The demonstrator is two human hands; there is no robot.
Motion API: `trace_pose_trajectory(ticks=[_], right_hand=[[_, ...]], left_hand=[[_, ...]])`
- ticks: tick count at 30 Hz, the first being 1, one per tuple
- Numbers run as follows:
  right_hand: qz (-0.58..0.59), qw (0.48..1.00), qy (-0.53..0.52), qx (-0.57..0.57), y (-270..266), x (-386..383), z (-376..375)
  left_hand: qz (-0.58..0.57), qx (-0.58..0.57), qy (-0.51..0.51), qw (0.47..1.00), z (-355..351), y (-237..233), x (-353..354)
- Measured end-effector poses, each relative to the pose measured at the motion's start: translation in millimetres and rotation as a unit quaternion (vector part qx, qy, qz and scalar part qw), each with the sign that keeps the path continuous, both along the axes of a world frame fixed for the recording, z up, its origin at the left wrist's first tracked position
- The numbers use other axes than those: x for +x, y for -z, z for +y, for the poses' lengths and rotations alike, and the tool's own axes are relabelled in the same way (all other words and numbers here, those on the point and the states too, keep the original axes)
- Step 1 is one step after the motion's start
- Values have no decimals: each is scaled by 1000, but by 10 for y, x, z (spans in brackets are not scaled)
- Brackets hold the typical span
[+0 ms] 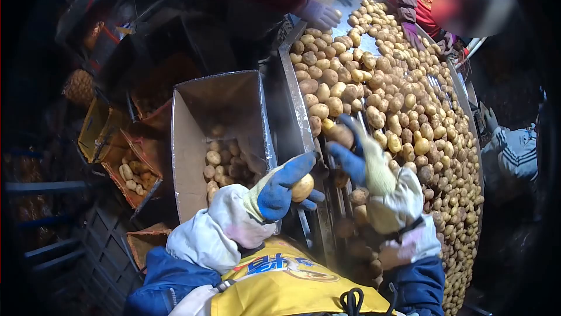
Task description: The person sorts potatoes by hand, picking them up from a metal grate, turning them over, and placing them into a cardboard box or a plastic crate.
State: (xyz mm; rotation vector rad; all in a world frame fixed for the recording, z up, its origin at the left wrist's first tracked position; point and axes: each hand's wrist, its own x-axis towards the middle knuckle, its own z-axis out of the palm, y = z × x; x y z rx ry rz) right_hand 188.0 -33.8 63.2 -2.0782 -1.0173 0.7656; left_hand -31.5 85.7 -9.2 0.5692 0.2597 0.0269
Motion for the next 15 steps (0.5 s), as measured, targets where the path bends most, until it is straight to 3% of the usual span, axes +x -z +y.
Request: trace_pose_trajectory(ticks=[1, 2, 3, 4, 5, 7, 8, 9, 11, 13, 15], right_hand=[[34, 996, -78, 41, -32, -72, -56], [157, 983, -86, 38, -136, -213, -57], [66, 986, -146, 35, -324, -248, 21], [86, 988, -104, 71, -218, -191, 51], [108, 986, -61, 108, -108, -119, 97], [13, 998, 51, 27, 74, 113, 319], [-167, 985, -27, 34, 98, 270, 401], [-341, 934, -103, 41, 126, 429, 458], [-468, 866, -168, -59, 503, 646, 546], [-498, 846, -188, -30, 659, 720, 579], [-487, 856, -165, -46, 747, 730, 542]], left_hand=[[-29, -18, -14, 999, -39, 83, 12], [-48, -33, -54, 997, -128, 108, 47], [-67, -49, -94, 992, -169, 26, 116], [90, -104, -102, 985, -76, -58, 228], [66, -121, -82, 987, -23, -68, 196], [19, -154, -42, 987, 116, -57, 55], [47, -122, -63, 989, 144, 1, 29], [56, -104, -80, 990, 196, 26, -14], [72, -67, -115, 988, 363, 53, -129], [87, -111, -156, 978, 514, 59, -260], [196, -25, -215, 956, 655, 96, -435]])
